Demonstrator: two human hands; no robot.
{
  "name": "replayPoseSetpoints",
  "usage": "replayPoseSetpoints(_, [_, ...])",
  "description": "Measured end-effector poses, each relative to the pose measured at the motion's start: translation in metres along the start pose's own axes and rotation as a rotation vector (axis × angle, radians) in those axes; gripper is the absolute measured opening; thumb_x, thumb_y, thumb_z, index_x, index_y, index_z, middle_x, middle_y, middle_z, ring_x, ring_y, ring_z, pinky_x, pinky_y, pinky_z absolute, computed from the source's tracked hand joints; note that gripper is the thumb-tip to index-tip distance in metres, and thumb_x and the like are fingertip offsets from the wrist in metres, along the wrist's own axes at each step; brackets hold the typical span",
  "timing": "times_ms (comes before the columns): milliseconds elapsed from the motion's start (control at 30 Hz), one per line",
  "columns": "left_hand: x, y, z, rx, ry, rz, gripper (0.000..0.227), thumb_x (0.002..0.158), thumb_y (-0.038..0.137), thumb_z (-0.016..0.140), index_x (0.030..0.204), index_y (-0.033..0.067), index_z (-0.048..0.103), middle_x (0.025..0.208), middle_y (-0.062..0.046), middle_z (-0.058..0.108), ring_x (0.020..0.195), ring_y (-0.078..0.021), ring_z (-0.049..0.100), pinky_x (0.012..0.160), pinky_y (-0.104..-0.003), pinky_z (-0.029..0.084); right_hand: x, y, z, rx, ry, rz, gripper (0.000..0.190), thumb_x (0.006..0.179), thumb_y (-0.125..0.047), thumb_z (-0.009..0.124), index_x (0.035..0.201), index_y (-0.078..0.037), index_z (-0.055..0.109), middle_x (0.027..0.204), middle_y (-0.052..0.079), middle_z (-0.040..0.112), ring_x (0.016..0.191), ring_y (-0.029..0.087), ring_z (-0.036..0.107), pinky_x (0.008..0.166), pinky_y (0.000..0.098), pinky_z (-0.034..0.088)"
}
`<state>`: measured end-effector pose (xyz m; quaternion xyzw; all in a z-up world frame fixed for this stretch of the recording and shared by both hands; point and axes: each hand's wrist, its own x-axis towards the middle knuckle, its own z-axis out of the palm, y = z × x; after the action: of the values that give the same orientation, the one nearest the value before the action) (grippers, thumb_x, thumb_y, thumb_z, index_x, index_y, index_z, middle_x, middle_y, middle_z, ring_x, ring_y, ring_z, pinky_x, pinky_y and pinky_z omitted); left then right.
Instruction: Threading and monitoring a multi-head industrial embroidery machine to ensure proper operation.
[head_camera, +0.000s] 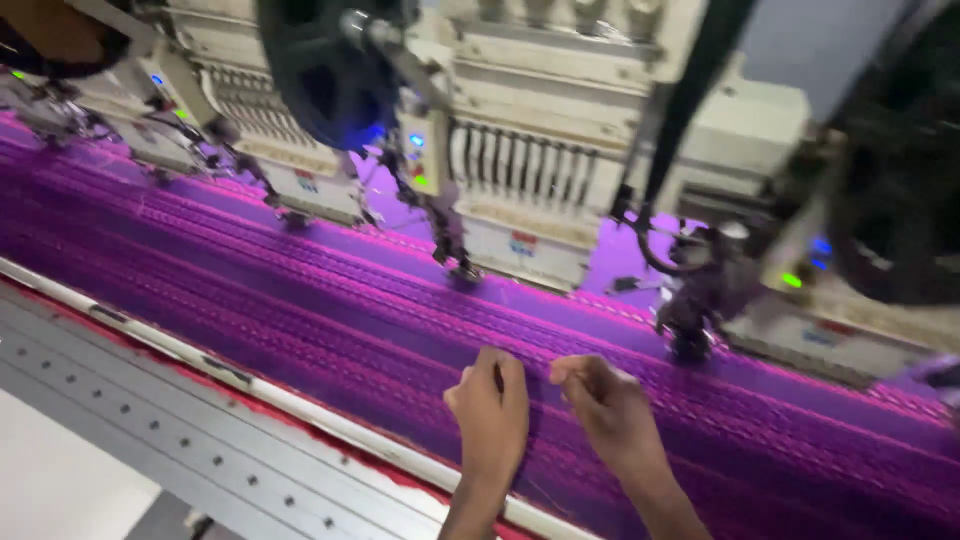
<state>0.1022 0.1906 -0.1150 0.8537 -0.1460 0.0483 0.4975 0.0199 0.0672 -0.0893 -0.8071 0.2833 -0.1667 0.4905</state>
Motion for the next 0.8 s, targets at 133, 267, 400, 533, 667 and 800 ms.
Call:
replayPoseSetpoints(133, [0.04,-0.018,-0.013,0.033,-0.019,0.049,0.031,0.102,0.034,0.042,0.081,0.0185,0.059,0.071,-0.002,0.063,0.08,-0.0312,0.06,0.08,-0.049,0.037,0.029,-0.035,0.036,-0.069,0.064,0.109,0.032,0.09,-0.041,0.063,0.075,-0.017,0.078,0.063,-0.004,0.069,0.064,0.007,0.062,0.064,0.0291,0.048])
replayPoseSetpoints(267, [0.072,-0.032,-0.002,0.154,-0.01,0.073,0.019,0.097,0.033,0.055,0.095,0.0228,0.072,0.092,0.002,0.071,0.096,-0.0261,0.062,0.087,-0.048,0.039,0.058,-0.02,0.073,0.079,0.217,0.12,0.024,0.089,-0.036,0.07,0.098,-0.017,0.082,0.071,0.004,0.073,0.057,0.017,0.068,0.06,0.0306,0.053])
replayPoseSetpoints(400, [0.094,-0.041,0.018,0.207,0.014,0.1,0.009,0.088,0.032,0.065,0.087,0.0254,0.071,0.084,0.004,0.061,0.097,-0.0211,0.057,0.088,-0.043,0.036,0.081,-0.015,0.095,0.095,0.357,0.108,0.022,0.084,-0.042,0.075,0.082,-0.021,0.082,0.053,0.009,0.063,0.046,0.021,0.063,0.053,0.0333,0.045])
replayPoseSetpoints(533, [0.096,-0.055,0.024,0.158,0.079,0.121,0.009,0.086,0.032,0.064,0.081,0.0248,0.067,0.083,0.004,0.057,0.092,-0.0187,0.056,0.084,-0.038,0.036,0.113,0.014,0.115,-0.197,0.323,0.157,0.036,0.087,-0.048,0.071,0.103,-0.019,0.083,0.09,0.016,0.078,0.1,0.04,0.071,0.088,0.0458,0.052])
replayPoseSetpoints(667, [0.096,-0.057,0.021,0.037,0.106,0.1,0.011,0.086,0.035,0.065,0.081,0.0262,0.064,0.08,0.005,0.054,0.088,-0.0188,0.056,0.081,-0.037,0.038,0.135,0.039,0.115,-0.332,0.294,0.173,0.032,0.084,-0.049,0.074,0.109,-0.031,0.082,0.1,0.004,0.079,0.108,0.034,0.07,0.093,0.0468,0.053])
replayPoseSetpoints(800, [0.103,-0.061,0.023,0.045,0.11,0.113,0.018,0.086,0.043,0.068,0.08,0.0267,0.063,0.078,0.006,0.054,0.086,-0.0185,0.057,0.08,-0.037,0.04,0.131,0.03,0.115,-0.403,0.26,0.104,0.028,0.085,-0.044,0.073,0.11,-0.033,0.08,0.102,-0.002,0.079,0.107,0.028,0.071,0.095,0.0461,0.053])
